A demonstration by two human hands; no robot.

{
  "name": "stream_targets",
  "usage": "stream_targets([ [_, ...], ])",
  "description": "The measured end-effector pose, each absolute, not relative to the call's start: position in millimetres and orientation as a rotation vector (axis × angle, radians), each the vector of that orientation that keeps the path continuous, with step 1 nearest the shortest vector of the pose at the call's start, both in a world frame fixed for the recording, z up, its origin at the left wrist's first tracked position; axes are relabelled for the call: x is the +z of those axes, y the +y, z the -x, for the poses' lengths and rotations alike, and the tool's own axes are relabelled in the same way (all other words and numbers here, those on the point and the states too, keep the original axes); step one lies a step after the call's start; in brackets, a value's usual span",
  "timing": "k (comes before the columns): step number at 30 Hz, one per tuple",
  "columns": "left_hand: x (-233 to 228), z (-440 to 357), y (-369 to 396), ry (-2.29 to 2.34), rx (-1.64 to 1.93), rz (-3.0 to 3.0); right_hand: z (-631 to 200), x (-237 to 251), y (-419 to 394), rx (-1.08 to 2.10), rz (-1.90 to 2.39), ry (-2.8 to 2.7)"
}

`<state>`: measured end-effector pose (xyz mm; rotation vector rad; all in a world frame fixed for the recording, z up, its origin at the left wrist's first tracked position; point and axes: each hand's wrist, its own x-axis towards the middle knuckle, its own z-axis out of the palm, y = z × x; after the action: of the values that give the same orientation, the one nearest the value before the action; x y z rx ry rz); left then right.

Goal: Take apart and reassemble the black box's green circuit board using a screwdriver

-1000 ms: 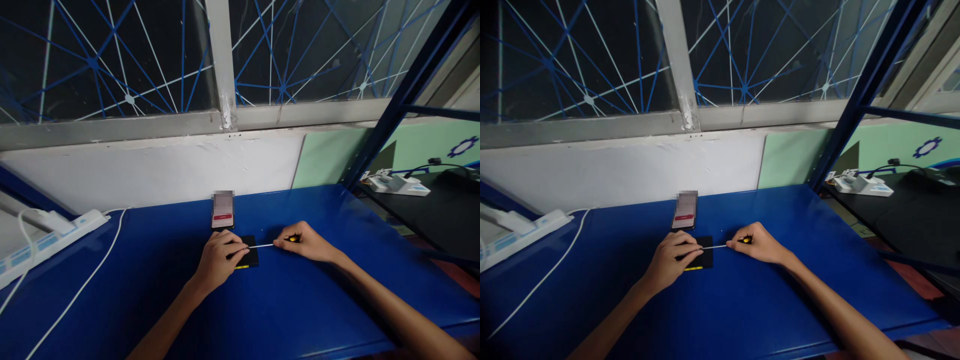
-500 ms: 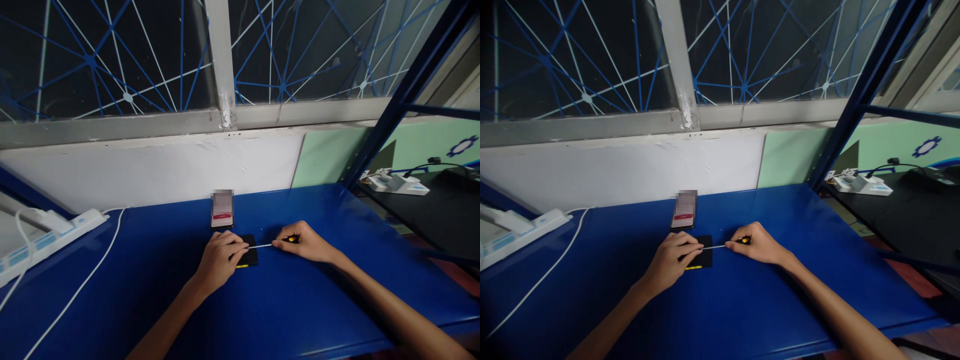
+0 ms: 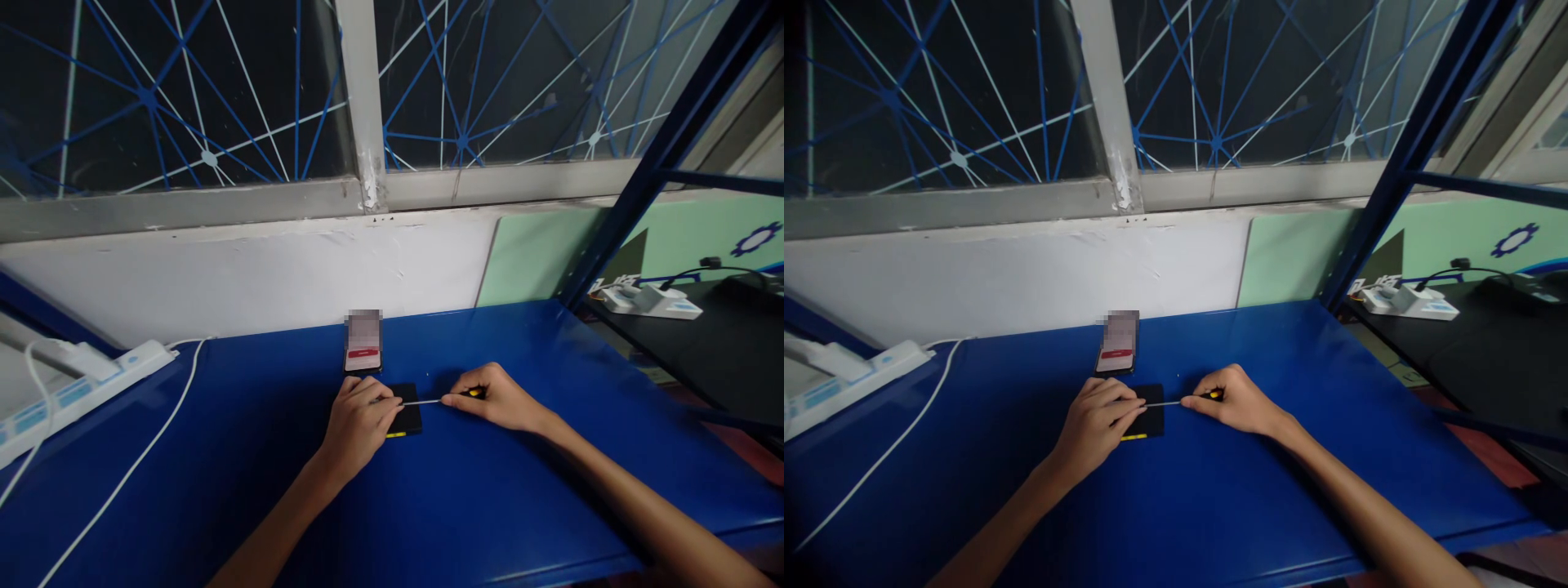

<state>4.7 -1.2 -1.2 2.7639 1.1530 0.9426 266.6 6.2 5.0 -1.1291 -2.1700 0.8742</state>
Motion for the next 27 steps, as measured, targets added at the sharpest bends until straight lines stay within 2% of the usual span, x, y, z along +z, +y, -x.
stream_targets([
  [14, 2, -7, -3, 1.211, 0.96, -2.764, -265, 11, 3, 0.768, 1.029, -2.16],
  [18, 5, -3, -2, 1.329, 0.856, -2.736, -268, 11, 6, 0.731, 1.029, -2.151],
  [23, 1, -1, -1, 1.25, 0.627, -2.738, -281, 9, 15, 0.731, 1.131, -2.109],
  [27, -3, -3, -1, 1.243, 0.655, -2.698, -291, 4, 22, 0.813, 1.226, -2.06],
])
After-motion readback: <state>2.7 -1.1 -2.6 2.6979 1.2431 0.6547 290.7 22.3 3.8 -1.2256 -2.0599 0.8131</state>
